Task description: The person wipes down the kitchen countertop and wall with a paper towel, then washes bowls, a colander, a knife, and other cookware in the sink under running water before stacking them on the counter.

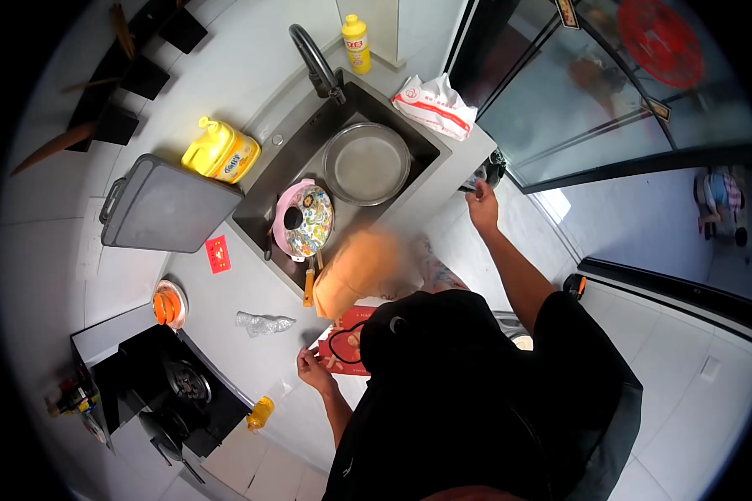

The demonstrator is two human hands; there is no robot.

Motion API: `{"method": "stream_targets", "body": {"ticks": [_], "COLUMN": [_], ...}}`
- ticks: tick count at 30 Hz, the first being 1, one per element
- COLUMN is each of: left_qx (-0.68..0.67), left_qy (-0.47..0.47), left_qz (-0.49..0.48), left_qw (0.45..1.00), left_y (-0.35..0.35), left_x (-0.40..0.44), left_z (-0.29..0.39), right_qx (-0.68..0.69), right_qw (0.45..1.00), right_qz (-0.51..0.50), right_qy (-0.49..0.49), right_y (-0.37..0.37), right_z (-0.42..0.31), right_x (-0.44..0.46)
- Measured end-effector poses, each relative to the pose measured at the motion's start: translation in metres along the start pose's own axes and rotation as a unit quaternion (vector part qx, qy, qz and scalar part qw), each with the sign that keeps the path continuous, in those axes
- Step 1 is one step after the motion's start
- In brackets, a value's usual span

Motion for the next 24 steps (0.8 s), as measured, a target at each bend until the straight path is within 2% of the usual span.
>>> {"method": "stream_targets", "body": {"ticks": [4, 6, 9, 14, 20, 22, 24], "left_qx": [0.015, -0.014, -0.014, 0.012, -0.023, -0.017, 0.0], "left_qy": [-0.018, 0.014, 0.02, -0.018, -0.028, -0.023, -0.032], "left_qz": [-0.022, -0.012, 0.006, -0.034, -0.059, -0.065, -0.055], "left_qw": [0.999, 1.0, 1.0, 0.999, 0.998, 0.997, 0.998], "left_y": [0.001, -0.013, -0.01, -0.001, -0.007, -0.012, -0.02], "left_x": [0.007, -0.004, -0.006, 0.009, 0.013, 0.017, 0.021], "left_z": [-0.006, 0.019, 0.016, -0.006, -0.012, -0.008, 0.003], "right_qx": [0.012, 0.029, 0.032, 0.026, 0.05, 0.068, 0.147], "right_qw": [1.0, 0.999, 0.998, 0.995, 0.989, 0.987, 0.971], "right_qz": [-0.021, -0.032, -0.053, -0.093, -0.129, -0.137, -0.164], "right_qy": [0.0, 0.025, -0.002, -0.019, -0.047, -0.054, -0.097], "right_y": [-0.002, -0.004, -0.006, -0.002, 0.014, 0.02, 0.018], "right_z": [-0.013, -0.001, -0.001, 0.006, 0.002, 0.001, 0.001], "right_x": [-0.021, -0.025, -0.034, -0.046, -0.058, -0.065, -0.059]}}
Point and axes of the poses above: each hand's wrist, its own x-axis towards the middle knuckle, its own y-axis out of the back of the hand, z = x × y, the point moved 1 cm from there along x, towards the middle knuckle, and after that the axes turned 8 degrees about -z, right-handed, at the moved point
